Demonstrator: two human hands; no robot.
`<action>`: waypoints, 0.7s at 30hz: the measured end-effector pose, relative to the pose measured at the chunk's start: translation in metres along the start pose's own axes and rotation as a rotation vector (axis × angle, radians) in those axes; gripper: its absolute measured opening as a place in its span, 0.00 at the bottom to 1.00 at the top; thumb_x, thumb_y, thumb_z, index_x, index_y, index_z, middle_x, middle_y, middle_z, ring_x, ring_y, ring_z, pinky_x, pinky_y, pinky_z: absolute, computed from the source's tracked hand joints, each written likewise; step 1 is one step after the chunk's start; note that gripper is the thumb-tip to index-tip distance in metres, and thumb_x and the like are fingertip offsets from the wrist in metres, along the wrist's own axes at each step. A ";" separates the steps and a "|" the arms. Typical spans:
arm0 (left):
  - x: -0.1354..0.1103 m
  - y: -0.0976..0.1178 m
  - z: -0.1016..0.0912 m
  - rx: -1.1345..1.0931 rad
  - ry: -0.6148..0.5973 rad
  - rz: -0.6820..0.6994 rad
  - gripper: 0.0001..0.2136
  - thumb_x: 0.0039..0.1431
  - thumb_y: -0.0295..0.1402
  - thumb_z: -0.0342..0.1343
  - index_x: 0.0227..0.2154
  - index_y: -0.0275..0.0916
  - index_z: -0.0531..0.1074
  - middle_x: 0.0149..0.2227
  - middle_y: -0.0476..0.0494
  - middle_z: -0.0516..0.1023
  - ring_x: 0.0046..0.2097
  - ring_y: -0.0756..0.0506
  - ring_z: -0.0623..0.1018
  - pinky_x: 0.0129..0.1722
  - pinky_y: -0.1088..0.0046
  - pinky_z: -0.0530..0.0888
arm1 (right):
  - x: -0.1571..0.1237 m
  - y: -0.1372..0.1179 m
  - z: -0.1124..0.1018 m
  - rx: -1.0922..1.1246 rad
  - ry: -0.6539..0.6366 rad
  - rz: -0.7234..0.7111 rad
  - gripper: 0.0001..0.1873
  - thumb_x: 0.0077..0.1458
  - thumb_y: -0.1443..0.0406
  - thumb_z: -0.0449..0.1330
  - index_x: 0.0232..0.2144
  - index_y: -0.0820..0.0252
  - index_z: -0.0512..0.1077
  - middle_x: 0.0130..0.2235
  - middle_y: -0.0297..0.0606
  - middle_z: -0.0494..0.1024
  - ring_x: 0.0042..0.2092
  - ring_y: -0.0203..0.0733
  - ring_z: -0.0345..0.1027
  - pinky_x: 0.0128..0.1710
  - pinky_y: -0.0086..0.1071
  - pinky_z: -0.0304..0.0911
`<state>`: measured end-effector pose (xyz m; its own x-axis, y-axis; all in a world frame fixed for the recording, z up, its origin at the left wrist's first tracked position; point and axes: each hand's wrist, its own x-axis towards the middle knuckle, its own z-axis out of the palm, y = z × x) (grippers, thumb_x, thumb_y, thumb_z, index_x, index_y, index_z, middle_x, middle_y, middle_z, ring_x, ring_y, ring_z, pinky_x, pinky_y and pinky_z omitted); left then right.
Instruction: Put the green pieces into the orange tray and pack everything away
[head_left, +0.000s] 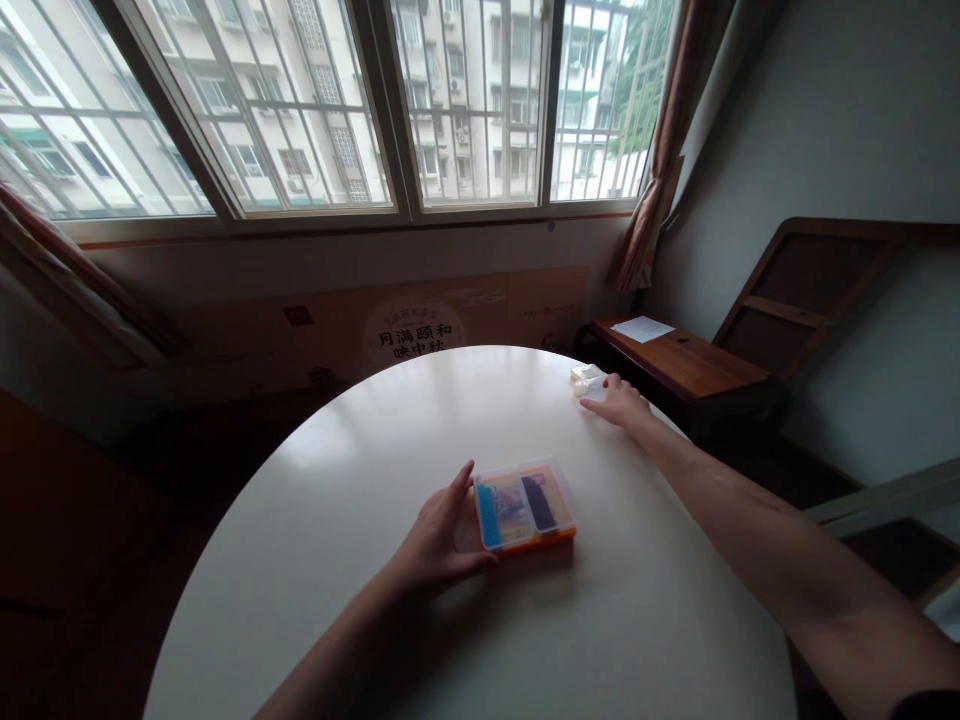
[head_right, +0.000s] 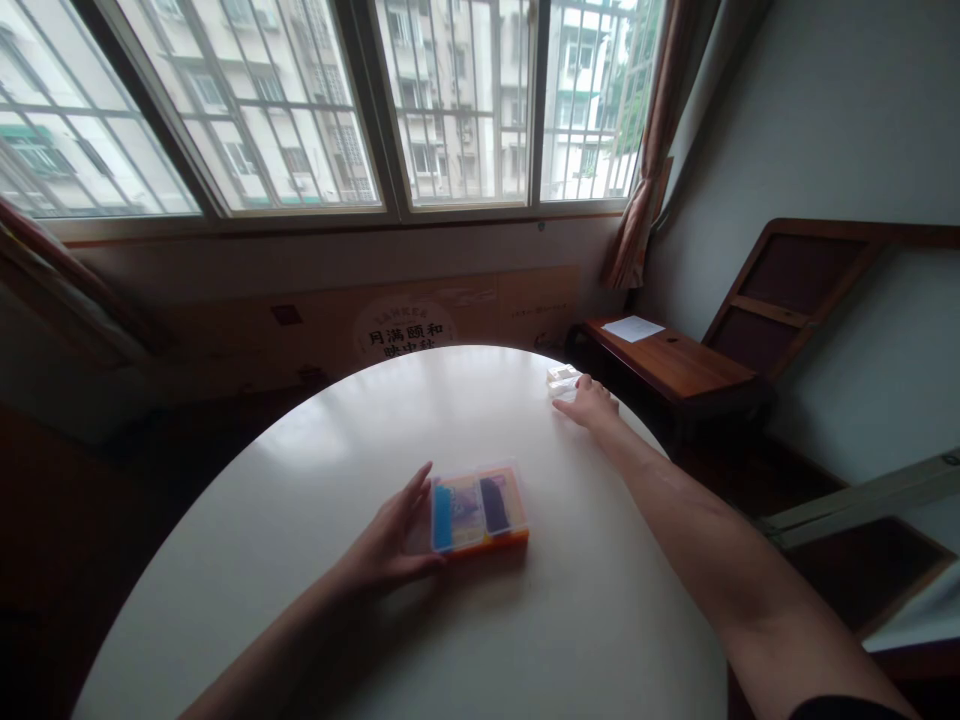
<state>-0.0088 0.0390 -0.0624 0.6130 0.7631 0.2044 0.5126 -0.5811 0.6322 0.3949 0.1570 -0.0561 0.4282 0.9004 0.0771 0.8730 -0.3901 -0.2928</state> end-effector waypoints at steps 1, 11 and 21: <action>0.001 0.000 0.001 0.013 0.003 -0.004 0.52 0.46 0.50 0.63 0.67 0.43 0.38 0.61 0.32 0.61 0.60 0.32 0.63 0.58 0.51 0.62 | -0.001 0.000 -0.001 0.013 0.001 0.004 0.39 0.45 0.41 0.59 0.50 0.63 0.59 0.50 0.51 0.64 0.52 0.54 0.62 0.49 0.43 0.60; 0.033 0.023 0.011 0.101 -0.024 -0.056 0.53 0.45 0.50 0.64 0.67 0.40 0.37 0.61 0.30 0.63 0.60 0.30 0.63 0.60 0.43 0.52 | -0.062 0.006 -0.045 0.139 0.100 -0.150 0.37 0.46 0.41 0.57 0.50 0.59 0.60 0.49 0.47 0.64 0.52 0.54 0.60 0.52 0.41 0.58; 0.107 0.035 0.046 0.129 0.031 -0.113 0.54 0.43 0.51 0.64 0.67 0.38 0.40 0.58 0.32 0.67 0.59 0.31 0.64 0.60 0.46 0.51 | -0.136 -0.023 -0.063 0.187 0.151 -0.473 0.42 0.50 0.41 0.56 0.61 0.53 0.56 0.52 0.47 0.61 0.55 0.54 0.56 0.55 0.47 0.57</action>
<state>0.1018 0.0873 -0.0530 0.5297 0.8327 0.1614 0.6511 -0.5211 0.5519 0.3311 0.0317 0.0006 0.0382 0.9264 0.3745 0.9283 0.1058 -0.3565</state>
